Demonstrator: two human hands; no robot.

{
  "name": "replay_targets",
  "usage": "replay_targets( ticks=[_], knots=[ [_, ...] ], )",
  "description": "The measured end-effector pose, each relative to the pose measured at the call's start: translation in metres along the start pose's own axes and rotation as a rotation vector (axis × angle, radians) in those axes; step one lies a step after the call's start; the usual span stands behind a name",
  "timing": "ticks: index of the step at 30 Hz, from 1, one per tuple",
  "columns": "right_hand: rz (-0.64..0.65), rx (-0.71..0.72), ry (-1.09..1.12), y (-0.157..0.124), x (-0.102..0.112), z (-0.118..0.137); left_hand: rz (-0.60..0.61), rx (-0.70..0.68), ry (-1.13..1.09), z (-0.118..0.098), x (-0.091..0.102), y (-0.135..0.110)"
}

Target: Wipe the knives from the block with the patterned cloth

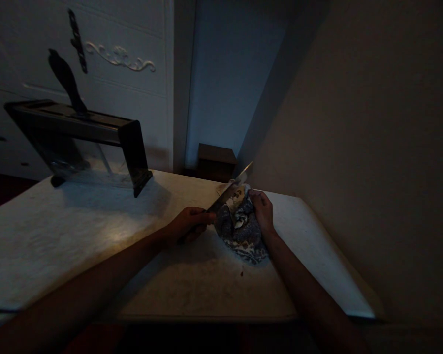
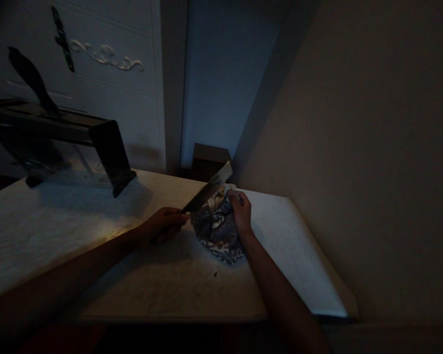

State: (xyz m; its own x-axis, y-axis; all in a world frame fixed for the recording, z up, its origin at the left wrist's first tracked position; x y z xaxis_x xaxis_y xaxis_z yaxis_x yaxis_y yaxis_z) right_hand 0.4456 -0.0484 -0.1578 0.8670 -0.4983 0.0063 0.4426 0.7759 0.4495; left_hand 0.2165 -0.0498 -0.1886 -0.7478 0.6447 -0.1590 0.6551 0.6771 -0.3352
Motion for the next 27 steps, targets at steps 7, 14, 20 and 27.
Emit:
replay_targets(
  ticks=[7, 14, 20, 27],
  knots=[
    [0.057, 0.052, -0.033, -0.007, -0.01, -0.001, 0.323, 0.2, -0.591, 0.004, -0.007, 0.001],
    [0.012, 0.062, -0.026, -0.008, -0.008, -0.003, 0.517, 0.201, -0.713, 0.003, -0.012, 0.0],
    [0.029, 0.083, -0.057, -0.009, -0.01, 0.0, 0.508, 0.218, -0.771, 0.003, -0.011, 0.002],
    [0.157, 0.161, -0.077, -0.016, -0.018, 0.007, 0.498, 0.24, -0.762, 0.005, -0.011, 0.004]
  ],
)
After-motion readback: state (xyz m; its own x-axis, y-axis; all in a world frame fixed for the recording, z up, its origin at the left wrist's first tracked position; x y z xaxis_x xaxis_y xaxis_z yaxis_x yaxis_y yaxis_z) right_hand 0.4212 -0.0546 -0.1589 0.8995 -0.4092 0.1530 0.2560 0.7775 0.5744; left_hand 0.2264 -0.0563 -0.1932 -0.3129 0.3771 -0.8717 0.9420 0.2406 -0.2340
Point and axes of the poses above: each hand's wrist, its own y-axis towards the middle knuckle, its own x-axis out of the back of the hand, z = x × y, the point moved 7 cm from there along y, towards the middle knuckle, and after that the axes turned 7 degrees about x, right-handed, at the moved point
